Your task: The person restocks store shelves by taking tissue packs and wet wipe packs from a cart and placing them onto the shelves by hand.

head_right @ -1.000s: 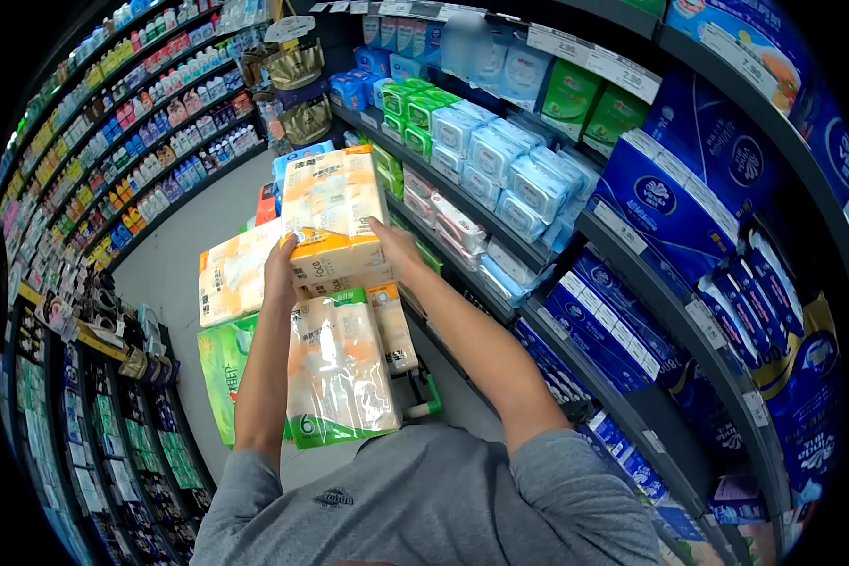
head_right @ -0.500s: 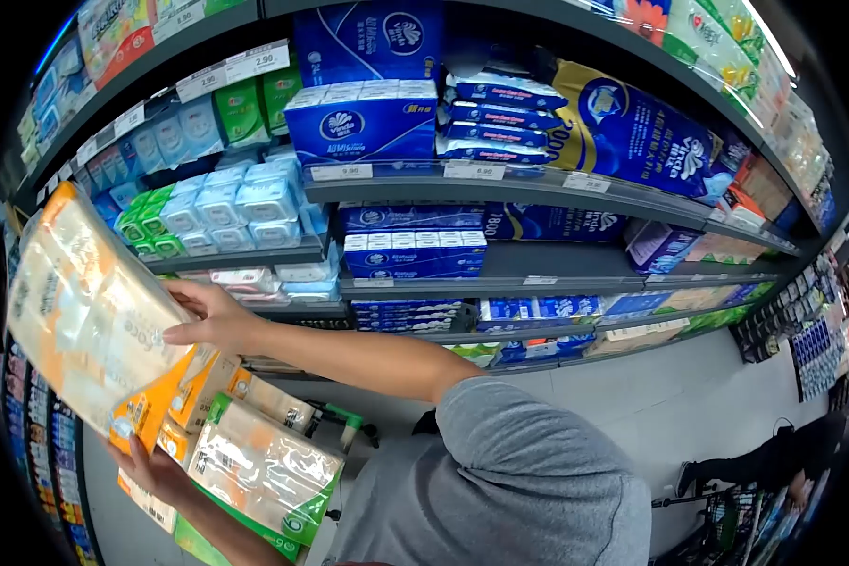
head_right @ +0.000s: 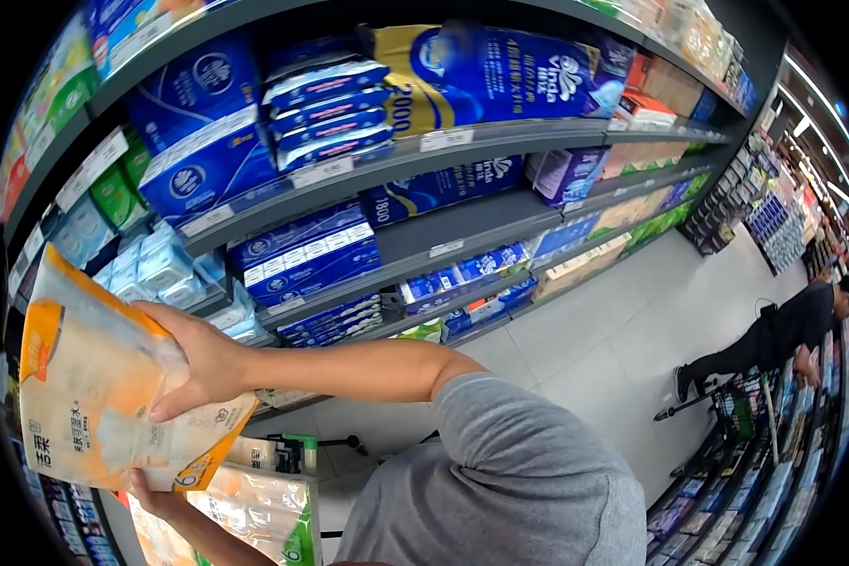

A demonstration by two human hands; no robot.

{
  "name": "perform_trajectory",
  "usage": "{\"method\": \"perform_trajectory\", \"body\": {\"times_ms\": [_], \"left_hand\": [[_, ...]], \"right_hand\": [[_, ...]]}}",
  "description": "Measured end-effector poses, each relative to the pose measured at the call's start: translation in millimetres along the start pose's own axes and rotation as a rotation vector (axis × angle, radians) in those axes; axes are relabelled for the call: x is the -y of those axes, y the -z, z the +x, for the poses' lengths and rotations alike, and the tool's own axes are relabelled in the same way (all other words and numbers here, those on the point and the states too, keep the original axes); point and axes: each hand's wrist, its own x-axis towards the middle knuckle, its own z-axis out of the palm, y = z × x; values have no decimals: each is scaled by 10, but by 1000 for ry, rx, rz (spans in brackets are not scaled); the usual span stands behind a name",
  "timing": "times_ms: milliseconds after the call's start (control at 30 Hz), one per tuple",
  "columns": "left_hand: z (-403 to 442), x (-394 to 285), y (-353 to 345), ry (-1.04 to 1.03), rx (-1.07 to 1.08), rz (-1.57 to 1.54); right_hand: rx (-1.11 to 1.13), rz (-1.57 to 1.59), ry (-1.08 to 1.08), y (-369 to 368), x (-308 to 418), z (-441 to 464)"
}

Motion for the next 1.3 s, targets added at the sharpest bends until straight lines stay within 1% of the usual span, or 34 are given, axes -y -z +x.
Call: {"method": "perform_trajectory", "body": {"times_ms": [33,67,100,133,167,200,233,267,300,333,367,400,433,467,500,533,567,600,633,667,700,767,833,867,900,967,1000,1033,1100,1133,1167,1200,1233,1300], "left_hand": [[-2,-15,-132,-10,77,-5],[-17,2,-286,-16,92,-4],[-62,26,-486,-69,120,-40],[-142,38,-635,-129,124,-64],[-214,129,-686,-151,72,45],[-315,142,-815,-69,44,76],[-467,133,-1054,37,38,67],[-637,127,-1266,131,30,60],[-813,141,-1459,202,23,50],[-981,165,-1662,251,8,33],[-1074,341,-1689,325,78,-47],[-1249,342,-1914,275,90,-111],[-1359,488,-1906,376,137,-107],[-1529,554,-1985,388,126,-149],[-1704,666,-1972,465,99,-187],[-1859,742,-1967,515,69,-180],[-1928,819,-1973,583,47,-165],[-2060,872,-1937,583,19,-151],[-2176,921,-1881,629,-27,-189],[-2282,957,-1835,673,-73,-232],[-2359,957,-1767,662,-95,-226],[-2451,898,-1569,687,-171,-331],[-2430,720,-1423,679,-282,-474],[-2389,623,-1332,638,-325,-485],[-2338,537,-1221,596,-366,-497],[-2174,417,-914,463,-417,-493],[-2061,328,-779,391,-432,-480],[-1927,242,-641,322,-447,-467],[-1616,79,-269,245,-483,-452],[-1459,-27,-79,246,-466,-457],[-1300,-106,84,215,-506,-431],[-1130,-188,268,204,-495,-432],[-968,-252,462,195,-484,-434],[-657,-332,856,197,-441,-436]], "right_hand": [[-19,-31,13,99,85,-77],[-38,-61,24,211,177,-172],[-39,-58,31,341,254,-277],[-80,-137,30,469,309,-390],[-103,-187,28,542,343,-499],[-146,-122,-10,626,425,-652],[-140,-148,-115,763,566,-784],[-175,-157,-185,891,489,-962],[-214,-100,-305,974,572,-1114],[-238,-10,-364,1078,507,-1287],[-265,143,-315,1118,497,-1433],[-274,188,-384,1187,494,-1596],[-293,216,-454,1252,496,-1760],[-314,235,-525,1287,448,-1935],[-346,242,-596,1316,385,-2099],[-310,258,-616,1364,321,-2231],[-303,296,-742,1429,214,-2307],[-292,331,-857,1429,148,-2410],[-270,349,-865,1401,68,-2480],[-251,348,-923,1380,-10,-2542],[-232,343,-976,1351,-60,-2575],[-163,347,-944,1231,-171,-2595],[-147,513,-808,1083,-333,-2546],[-107,460,-791,1009,-378,-2509],[-57,475,-823,966,-432,-2468],[-35,342,-802,776,-855,-2524],[-44,280,-936,661,-889,-2497],[-37,199,-937,546,-1076,-2541],[66,-49,-775,306,-1560,-2697],[71,-52,-771,188,-1666,-2715],[140,-298,-626,73,-1769,-2738],[205,-541,-470,-41,-1832,-2716],[206,-545,-467,-146,-1853,-2680],[316,-637,-264,-332,-1890,-2652]]}}
